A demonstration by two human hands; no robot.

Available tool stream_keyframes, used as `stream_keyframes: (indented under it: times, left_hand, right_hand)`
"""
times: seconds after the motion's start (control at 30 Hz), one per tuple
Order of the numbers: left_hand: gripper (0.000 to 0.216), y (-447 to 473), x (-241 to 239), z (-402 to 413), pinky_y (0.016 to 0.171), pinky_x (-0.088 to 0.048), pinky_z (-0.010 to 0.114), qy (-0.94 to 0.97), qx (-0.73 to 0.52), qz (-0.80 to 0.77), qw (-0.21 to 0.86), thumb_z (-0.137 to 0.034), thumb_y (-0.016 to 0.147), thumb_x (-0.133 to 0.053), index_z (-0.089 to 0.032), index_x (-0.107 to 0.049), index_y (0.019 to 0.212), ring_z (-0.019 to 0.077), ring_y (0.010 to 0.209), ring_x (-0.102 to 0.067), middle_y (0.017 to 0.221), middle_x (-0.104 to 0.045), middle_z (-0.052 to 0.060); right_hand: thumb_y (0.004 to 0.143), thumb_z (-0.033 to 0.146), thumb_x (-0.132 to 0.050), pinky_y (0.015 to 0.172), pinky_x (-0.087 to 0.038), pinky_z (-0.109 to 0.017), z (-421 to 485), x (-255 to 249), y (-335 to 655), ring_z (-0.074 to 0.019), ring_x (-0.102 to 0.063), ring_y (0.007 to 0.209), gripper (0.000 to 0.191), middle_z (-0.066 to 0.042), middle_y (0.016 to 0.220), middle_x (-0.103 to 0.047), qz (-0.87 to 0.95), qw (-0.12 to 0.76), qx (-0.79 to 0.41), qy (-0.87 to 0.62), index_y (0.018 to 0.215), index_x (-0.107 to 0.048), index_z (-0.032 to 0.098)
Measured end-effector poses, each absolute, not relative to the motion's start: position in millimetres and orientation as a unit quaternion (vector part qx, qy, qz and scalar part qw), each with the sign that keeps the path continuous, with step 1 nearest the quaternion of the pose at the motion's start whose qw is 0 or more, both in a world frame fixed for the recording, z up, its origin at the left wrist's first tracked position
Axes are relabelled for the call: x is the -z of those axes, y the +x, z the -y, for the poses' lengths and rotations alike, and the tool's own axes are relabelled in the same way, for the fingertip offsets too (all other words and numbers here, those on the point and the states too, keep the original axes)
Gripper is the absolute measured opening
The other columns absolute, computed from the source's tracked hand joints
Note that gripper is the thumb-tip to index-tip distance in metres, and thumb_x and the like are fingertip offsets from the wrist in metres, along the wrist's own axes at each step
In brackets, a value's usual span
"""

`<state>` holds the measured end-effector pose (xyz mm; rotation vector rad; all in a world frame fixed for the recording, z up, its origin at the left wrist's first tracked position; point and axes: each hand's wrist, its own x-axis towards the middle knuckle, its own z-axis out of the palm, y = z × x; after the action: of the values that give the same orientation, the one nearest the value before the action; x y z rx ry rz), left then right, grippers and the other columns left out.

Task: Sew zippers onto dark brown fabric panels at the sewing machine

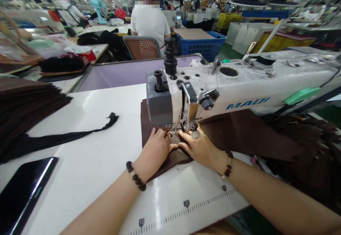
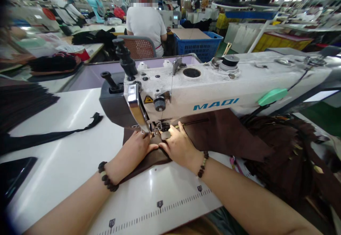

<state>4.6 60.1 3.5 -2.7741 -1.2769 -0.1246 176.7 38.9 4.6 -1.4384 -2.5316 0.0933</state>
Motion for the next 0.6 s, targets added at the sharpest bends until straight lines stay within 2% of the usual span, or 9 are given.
stream_keyframes:
  times: [0.13,0.2,0.27,0.3,0.37,0.43,0.5,0.6]
  left_hand:
    - [0.041,0,-6,-61,0.09,-0.04,0.043,-0.908,0.044,0.414,0.04,-0.041,0.081,-0.057,-0.006,-0.059,0.102,0.0291,0.102,-0.053,0.101,-0.06,0.016]
    - [0.042,-4,-10,-60,0.091,-0.041,0.042,-0.913,0.047,0.403,0.035,-0.041,0.082,-0.055,-0.006,-0.059,0.105,0.0286,0.102,-0.054,0.104,-0.06,0.016]
    - [0.044,-7,-15,-55,0.09,-0.042,0.042,-0.919,0.05,0.391,0.021,-0.044,0.082,-0.054,-0.006,-0.059,0.105,0.029,0.102,-0.054,0.108,-0.059,0.017]
    - [0.045,-7,-18,-52,0.088,-0.043,0.041,-0.921,0.049,0.386,0.012,-0.045,0.082,-0.054,-0.006,-0.06,0.104,0.0293,0.1,-0.055,0.108,-0.06,0.017]
    - [0.044,-6,-23,-44,0.086,-0.046,0.039,-0.929,0.036,0.369,-0.004,-0.043,0.08,-0.056,-0.007,-0.061,0.103,0.0292,0.097,-0.058,0.106,-0.061,0.017]
    - [0.037,0,-25,-34,0.084,-0.047,0.039,-0.94,0.011,0.342,-0.007,-0.036,0.078,-0.058,-0.008,-0.061,0.104,0.0286,0.094,-0.059,0.104,-0.062,0.016]
    - [0.029,8,-26,-27,0.082,-0.048,0.041,-0.948,-0.015,0.317,0.003,-0.024,0.079,-0.054,-0.009,-0.061,0.104,0.0289,0.093,-0.06,0.104,-0.062,0.015]
    - [0.031,20,-24,-21,0.076,-0.049,0.042,-0.951,-0.03,0.307,0.023,-0.005,0.077,-0.042,-0.009,-0.061,0.101,0.0285,0.09,-0.061,0.1,-0.063,0.016]
  right_hand:
    - [0.087,0.033,-0.046,0.103,-0.023,-0.049,-32,-32,187,-0.0251,-0.038,0.118,0.033,-0.013,0.118,-0.051,0.862,0.087,-0.024,-0.498,0.11,-0.055,0.012]
    - [0.085,0.032,-0.05,0.1,-0.029,-0.047,-16,-57,200,-0.0252,-0.042,0.114,0.031,-0.014,0.117,-0.051,0.858,0.053,-0.041,-0.51,0.107,-0.056,0.011]
    - [0.085,0.03,-0.05,0.088,-0.041,-0.038,11,-79,216,-0.0212,-0.053,0.097,0.022,-0.009,0.099,-0.058,0.847,-0.012,-0.116,-0.518,0.093,-0.06,0.012]
    - [0.086,0.029,-0.049,0.081,-0.044,-0.034,27,-86,225,-0.0189,-0.056,0.088,0.02,-0.006,0.089,-0.06,0.838,-0.05,-0.171,-0.516,0.085,-0.061,0.014]
    - [0.086,0.027,-0.048,0.076,-0.045,-0.03,58,-89,243,-0.0166,-0.057,0.083,0.017,-0.003,0.083,-0.06,0.815,-0.083,-0.233,-0.524,0.081,-0.062,0.017]
    - [0.086,0.021,-0.046,0.077,-0.045,-0.03,83,-79,262,-0.0163,-0.057,0.085,0.016,-0.003,0.087,-0.059,0.765,-0.08,-0.197,-0.608,0.084,-0.062,0.019]
    - [0.086,0.019,-0.044,0.075,-0.046,-0.03,99,-60,279,-0.0183,-0.057,0.087,0.019,-0.006,0.096,-0.058,0.691,-0.085,-0.096,-0.711,0.096,-0.061,0.018]
    - [0.088,0.021,-0.039,0.063,-0.047,-0.027,106,-33,294,-0.0193,-0.059,0.083,0.029,-0.01,0.102,-0.056,0.627,-0.094,0.005,-0.773,0.113,-0.054,0.016]
